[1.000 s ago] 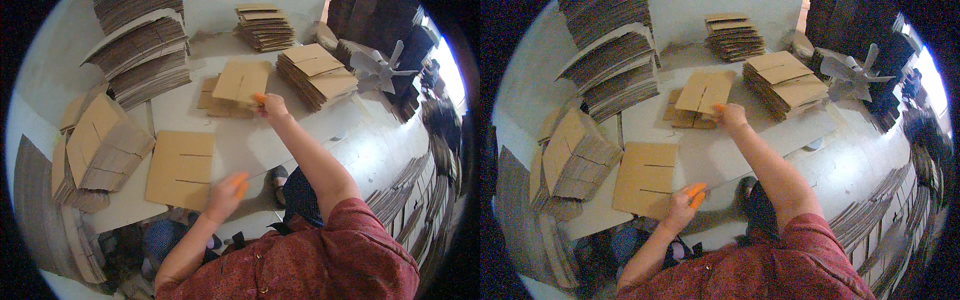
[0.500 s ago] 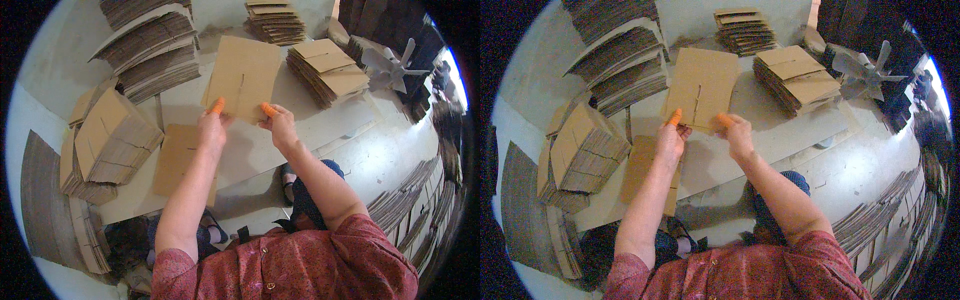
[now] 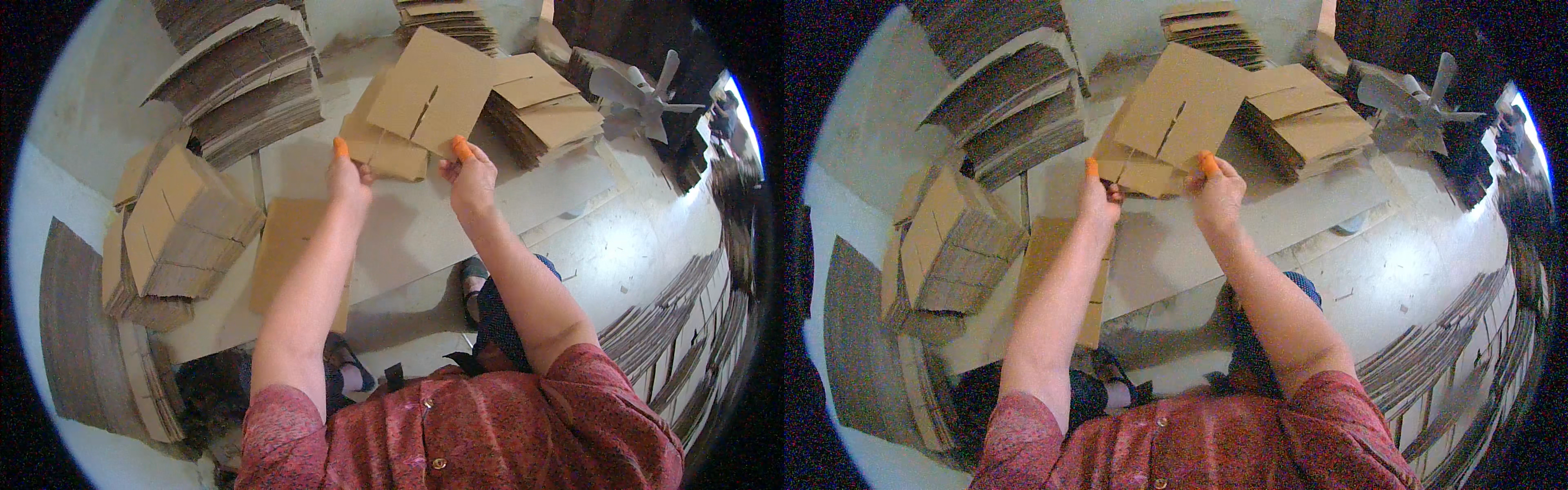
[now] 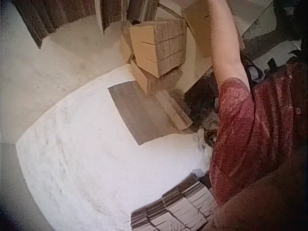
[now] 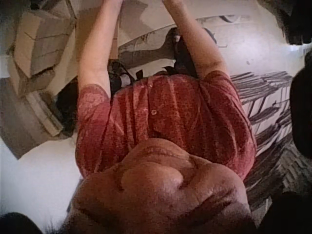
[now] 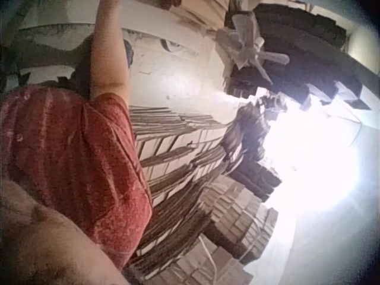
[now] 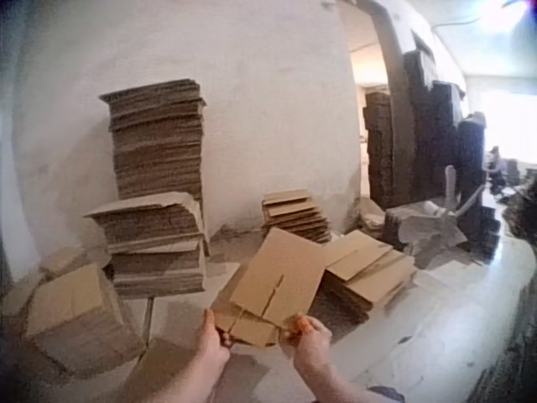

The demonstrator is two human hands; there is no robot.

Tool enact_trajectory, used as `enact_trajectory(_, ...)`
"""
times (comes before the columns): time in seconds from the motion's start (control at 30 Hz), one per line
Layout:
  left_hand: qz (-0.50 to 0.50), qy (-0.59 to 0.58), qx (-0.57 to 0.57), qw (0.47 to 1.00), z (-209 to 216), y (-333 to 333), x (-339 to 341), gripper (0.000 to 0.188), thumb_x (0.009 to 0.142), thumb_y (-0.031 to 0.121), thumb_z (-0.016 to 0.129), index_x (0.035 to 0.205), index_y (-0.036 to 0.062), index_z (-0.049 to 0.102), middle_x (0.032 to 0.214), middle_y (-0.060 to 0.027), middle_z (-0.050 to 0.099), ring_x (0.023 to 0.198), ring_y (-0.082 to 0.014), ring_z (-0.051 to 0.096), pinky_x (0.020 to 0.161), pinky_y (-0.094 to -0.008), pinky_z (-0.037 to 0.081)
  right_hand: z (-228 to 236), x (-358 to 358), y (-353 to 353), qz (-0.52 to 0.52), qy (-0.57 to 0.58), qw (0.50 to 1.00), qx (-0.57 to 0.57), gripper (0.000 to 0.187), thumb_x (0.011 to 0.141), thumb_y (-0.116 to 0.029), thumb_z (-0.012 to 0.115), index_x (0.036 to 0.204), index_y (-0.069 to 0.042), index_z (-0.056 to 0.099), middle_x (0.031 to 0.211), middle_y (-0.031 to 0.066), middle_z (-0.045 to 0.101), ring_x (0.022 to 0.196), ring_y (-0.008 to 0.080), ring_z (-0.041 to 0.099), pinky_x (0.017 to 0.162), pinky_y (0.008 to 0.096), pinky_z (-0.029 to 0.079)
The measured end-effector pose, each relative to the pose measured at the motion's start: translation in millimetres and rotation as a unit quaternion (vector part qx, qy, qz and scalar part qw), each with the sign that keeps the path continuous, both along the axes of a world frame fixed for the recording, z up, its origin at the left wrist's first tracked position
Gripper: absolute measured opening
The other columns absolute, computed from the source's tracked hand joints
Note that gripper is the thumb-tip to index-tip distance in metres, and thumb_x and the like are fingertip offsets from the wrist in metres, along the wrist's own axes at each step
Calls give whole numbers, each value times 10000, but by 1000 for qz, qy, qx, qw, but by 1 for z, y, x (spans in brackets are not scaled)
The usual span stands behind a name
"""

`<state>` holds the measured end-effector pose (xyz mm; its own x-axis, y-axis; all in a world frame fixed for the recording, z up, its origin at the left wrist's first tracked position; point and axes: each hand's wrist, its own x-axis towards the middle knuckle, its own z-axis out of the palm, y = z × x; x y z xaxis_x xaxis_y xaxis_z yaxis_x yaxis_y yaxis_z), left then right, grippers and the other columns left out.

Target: The person sits on the floor and repeatedly picks up flat cardboard pieces, folds them into box shapes, and stacks the assembled boxes on the table. The person handles the cardboard by hand without visible tools.

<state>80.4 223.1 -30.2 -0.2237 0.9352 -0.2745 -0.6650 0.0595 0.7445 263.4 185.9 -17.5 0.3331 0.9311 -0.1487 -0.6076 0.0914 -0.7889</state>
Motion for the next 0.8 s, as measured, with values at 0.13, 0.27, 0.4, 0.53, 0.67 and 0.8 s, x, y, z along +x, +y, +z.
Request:
enact_trajectory(0.13,19,18,-27,999,-4,16,-35,479,841,519,558,943,55,503,728,-26,514,565,-128,490,453,-221,406,6,5,-1,-6,-86,995,48,147,869,-147,585,923,-16,623,775,48,602,573,146,566,541,276,489)
enact_trajectory(0.27,-21,95,-48,994,11,12,-61,597,799,561,584,1060,35,477,904,-66,560,767,-214,570,641,-303,531,8,-7,-14,32,-114,991,57,133,869,-133,582,905,-11,621,766,52,607,589,152,580,535,275,492)
enact_trajectory(0.4,-91,166,81,979,47,-53,-23,586,807,483,618,1151,32,470,991,-82,596,815,-231,593,675,-335,525,1,-16,-31,107,-121,984,70,127,866,-131,582,902,-16,623,802,48,611,627,155,592,565,276,500)
enact_trajectory(0.53,-91,315,45,944,50,-84,-43,334,885,328,582,1050,40,554,927,-47,615,773,-128,592,593,-279,517,26,-7,-39,229,-143,961,68,142,867,-150,581,924,-29,629,858,35,622,742,150,606,661,287,508)
enact_trajectory(0.67,-151,449,-3,881,36,-113,-53,492,881,375,563,1194,3,488,1054,-102,594,911,-187,576,752,-332,498,25,3,-42,255,-168,948,88,179,831,-174,627,949,-43,652,845,31,648,713,134,603,638,279,494)
enact_trajectory(0.8,-66,876,-42,475,0,-155,-48,733,870,450,526,1355,-43,284,1327,-213,412,1242,-342,379,1021,-426,326,20,20,-33,141,-275,942,130,119,819,-112,630,871,-13,671,798,16,647,699,88,555,614,240,450)
